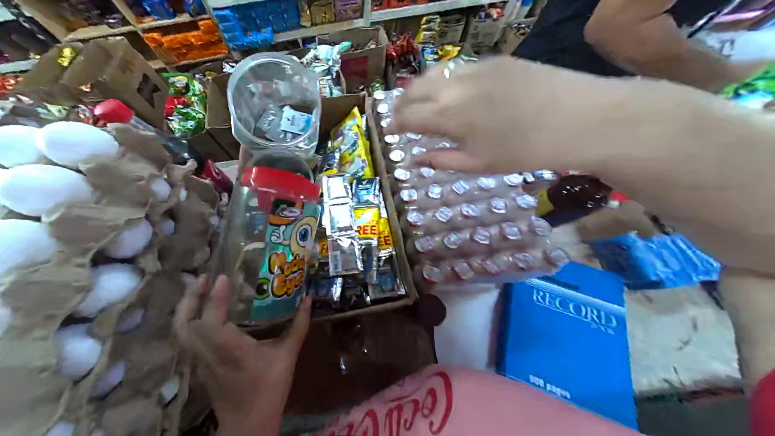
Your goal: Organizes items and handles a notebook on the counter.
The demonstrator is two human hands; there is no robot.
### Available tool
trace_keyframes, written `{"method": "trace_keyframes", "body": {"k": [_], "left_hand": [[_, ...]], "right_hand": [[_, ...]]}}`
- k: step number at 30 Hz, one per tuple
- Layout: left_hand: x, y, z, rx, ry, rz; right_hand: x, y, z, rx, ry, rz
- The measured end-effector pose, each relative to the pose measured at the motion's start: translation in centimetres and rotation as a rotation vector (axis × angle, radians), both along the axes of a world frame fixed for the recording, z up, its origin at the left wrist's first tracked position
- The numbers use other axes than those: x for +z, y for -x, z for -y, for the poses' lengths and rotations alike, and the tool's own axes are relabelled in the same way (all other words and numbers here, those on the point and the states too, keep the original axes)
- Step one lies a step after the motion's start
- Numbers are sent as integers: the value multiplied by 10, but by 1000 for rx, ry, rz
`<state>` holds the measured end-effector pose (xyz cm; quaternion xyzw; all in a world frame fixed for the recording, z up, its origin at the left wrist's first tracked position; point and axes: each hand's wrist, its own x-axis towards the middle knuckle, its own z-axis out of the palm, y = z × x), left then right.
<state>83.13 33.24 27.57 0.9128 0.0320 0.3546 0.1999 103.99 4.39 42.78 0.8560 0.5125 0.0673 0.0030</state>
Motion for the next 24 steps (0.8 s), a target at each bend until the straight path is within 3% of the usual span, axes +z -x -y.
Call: {"method": "trace_keyframes", "body": {"k": [4,10,15,19,24], "left_hand": [[-10,7,-6,-53,-94,-78],[-7,14,-10,-112,-80,-33],[-14,27,19,-322,-201,141],[-36,16,32,-459,-267,-39],[-53,8,27,-411,-313,-8]], "right_hand": [[-22,73,59,-126,49,-86],[-90,157,111,-370,-161,-189],[-156,198,58,-368,-422,-514],[-188,209,7,-374,-429,-358],[-202,233,8,-299,-610,-356]]}}
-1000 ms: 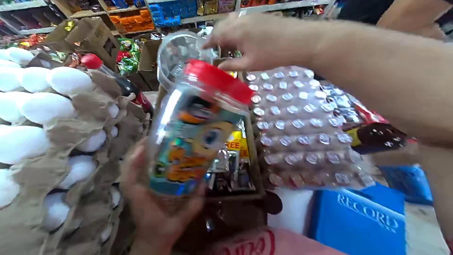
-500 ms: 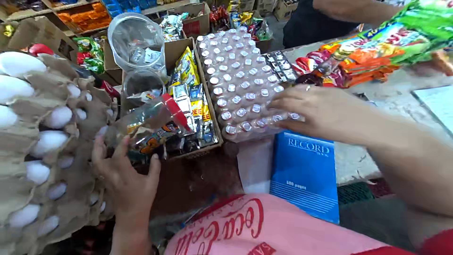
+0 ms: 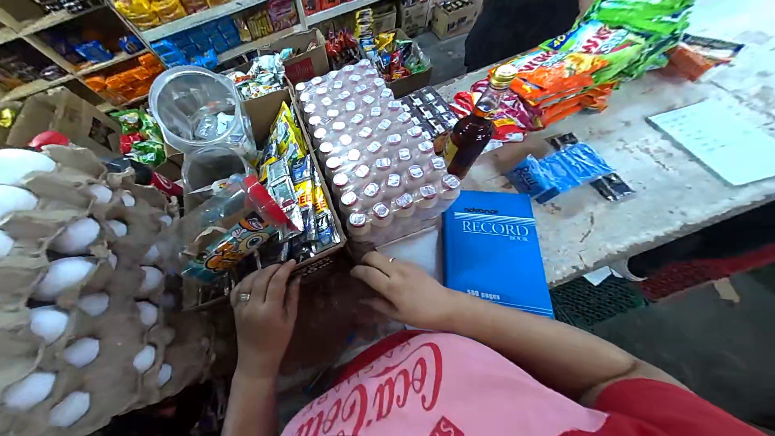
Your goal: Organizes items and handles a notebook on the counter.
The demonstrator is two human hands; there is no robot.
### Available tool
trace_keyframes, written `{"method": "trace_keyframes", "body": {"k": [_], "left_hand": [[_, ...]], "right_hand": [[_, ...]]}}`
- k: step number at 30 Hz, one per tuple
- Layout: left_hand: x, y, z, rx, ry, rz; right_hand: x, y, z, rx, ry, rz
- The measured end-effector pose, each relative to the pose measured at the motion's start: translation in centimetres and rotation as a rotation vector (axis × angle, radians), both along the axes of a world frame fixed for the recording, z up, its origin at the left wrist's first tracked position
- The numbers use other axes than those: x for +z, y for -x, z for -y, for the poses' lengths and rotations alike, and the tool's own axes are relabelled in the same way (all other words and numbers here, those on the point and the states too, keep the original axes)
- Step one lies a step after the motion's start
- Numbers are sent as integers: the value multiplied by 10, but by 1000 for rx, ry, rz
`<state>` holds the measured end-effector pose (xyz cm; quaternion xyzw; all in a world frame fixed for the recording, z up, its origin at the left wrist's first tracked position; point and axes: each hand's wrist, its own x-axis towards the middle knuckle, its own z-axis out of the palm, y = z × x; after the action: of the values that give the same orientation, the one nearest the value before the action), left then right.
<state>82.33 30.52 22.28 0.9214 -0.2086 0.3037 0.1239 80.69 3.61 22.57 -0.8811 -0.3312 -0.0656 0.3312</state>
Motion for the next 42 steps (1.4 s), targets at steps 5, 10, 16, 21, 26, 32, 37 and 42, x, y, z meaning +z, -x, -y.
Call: {"method": "trace_keyframes", "body": {"k": [5,10,16,21,26,32,37,42], "left_hand": [[-16,18,0,-231,192,26],[-75,56,40,-405,392,-302],[-101,64,53,-333,539,-474],[-118,67,50,-328,696,-386],[-119,64,45,-235,747,-269],[-125,62,44,-288,755,-284],[-120,59,46,-363,872,-325],[-113,57,44,-263,712,-412]], "right_hand": [[-8,10,6,154,-176,1],[-11,11,7,118,-160,-311],[-49,8,28,-352,449,-737],[-53,10,29,-496,480,-635],[-55,14,63,-625,199,-470],[-61,59,108,-730,311,-154],[-70,115,169,-1304,66,-611],[-75,150,172,-1320,-976,-1047]]}}
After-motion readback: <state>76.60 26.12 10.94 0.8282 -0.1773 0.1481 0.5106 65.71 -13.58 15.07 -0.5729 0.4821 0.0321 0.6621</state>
